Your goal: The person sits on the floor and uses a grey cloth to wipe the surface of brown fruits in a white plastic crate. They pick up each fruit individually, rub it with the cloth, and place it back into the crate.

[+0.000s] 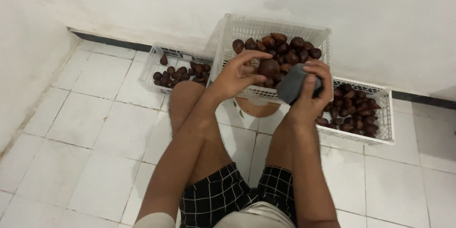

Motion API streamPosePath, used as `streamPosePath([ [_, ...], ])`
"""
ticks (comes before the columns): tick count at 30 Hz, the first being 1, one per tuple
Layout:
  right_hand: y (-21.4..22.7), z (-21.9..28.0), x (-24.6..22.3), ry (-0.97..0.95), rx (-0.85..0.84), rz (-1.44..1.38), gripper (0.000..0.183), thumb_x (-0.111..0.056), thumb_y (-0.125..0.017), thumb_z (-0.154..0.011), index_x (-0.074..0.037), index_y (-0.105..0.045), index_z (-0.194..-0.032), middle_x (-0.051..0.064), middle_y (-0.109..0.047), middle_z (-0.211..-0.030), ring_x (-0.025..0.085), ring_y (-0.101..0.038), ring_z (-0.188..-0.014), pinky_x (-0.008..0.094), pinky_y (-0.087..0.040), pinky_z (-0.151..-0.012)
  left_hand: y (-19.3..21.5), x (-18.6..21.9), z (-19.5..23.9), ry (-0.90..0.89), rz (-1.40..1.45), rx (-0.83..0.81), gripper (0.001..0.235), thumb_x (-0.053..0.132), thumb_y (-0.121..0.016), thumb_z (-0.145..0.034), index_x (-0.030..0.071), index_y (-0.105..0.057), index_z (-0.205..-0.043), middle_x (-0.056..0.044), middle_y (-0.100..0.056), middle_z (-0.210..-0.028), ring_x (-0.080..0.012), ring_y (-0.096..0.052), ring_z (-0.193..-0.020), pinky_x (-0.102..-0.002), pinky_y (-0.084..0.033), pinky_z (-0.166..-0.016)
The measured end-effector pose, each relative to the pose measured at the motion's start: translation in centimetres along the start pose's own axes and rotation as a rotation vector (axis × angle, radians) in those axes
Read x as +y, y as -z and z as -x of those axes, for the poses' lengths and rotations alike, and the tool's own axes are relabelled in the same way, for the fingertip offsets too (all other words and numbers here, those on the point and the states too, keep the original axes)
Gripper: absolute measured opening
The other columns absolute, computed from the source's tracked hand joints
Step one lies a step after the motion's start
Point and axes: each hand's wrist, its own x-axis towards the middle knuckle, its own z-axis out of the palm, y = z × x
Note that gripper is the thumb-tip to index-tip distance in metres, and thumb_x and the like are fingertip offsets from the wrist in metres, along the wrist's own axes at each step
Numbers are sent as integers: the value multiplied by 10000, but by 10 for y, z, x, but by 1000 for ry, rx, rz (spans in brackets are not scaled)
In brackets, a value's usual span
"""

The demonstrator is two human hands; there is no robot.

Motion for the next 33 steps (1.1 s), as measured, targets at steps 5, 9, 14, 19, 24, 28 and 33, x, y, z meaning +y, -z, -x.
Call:
streamPosePath([
  [5, 15, -5, 15, 41, -329, 371, 157, -203, -668, -1058, -52, -706, -1082, 147, -568, -1123, 410, -608, -1164, 519, -444, -996, -4, -1, 2, -44, -20, 36, 465, -1, -838, -858, 78, -676, -1287, -115, -592, -1302, -318, -633, -1221, -460, -600, -989],
  [9, 21, -5, 11, -17, -250, 342, 164, -199, -587, -1122, -88, -706, -1101, 98, -552, -1147, 333, -604, -1164, 478, -446, -987, -3, -9, 4, 18, 29, 128, 506, -62, -839, -817, 47, -615, -1257, -125, -596, -1225, -307, -656, -1157, -486, -602, -980],
  [14, 13, -2, 14, 132, -468, 220, 248, -307, -629, -1058, -89, -737, -1109, 151, -601, -1163, 404, -606, -1174, 523, -434, -1028, -2, 2, 12, 15, -59, 74, 508, 38, -875, -836, 76, -612, -1269, -183, -604, -1303, -368, -614, -1238, -527, -546, -1022],
  [19, 19, 0, 48, 87, -391, 521, 44, -60, -705, -1024, -51, -732, -1059, 179, -585, -1123, 456, -616, -1095, 548, -469, -961, 7, 7, 18, 29, 8, 99, 527, 19, -870, -842, 72, -561, -1266, -200, -611, -1304, -323, -633, -1190, -504, -566, -987],
  [24, 7, 1, 28, 162, -327, 144, 333, -367, -578, -1085, -67, -723, -1092, 138, -570, -1155, 327, -581, -1174, 453, -402, -1056, 9, 21, 27, 48, -35, 65, 517, 416, -604, -1078, 97, -455, -1456, -274, -558, -1409, -463, -491, -1387, -699, -360, -1114],
  [28, -16, 10, 30, 240, -432, 122, 298, -345, -646, -1048, -68, -750, -1083, 145, -597, -1143, 387, -604, -1153, 494, -421, -1052, 8, 18, 27, 29, -108, 9, 461, 403, -496, -1114, 62, -523, -1423, -283, -610, -1367, -417, -557, -1330, -601, -431, -1105],
  [33, -2, 22, 76, -53, -402, 308, 70, -14, -644, -1062, 23, -681, -1109, 211, -595, -1079, 453, -612, -1123, 553, -442, -1017, 23, 23, 35, 54, -7, 77, 508, 494, -500, -1104, 99, -560, -1418, -247, -622, -1347, -371, -565, -1314, -573, -425, -1107],
])
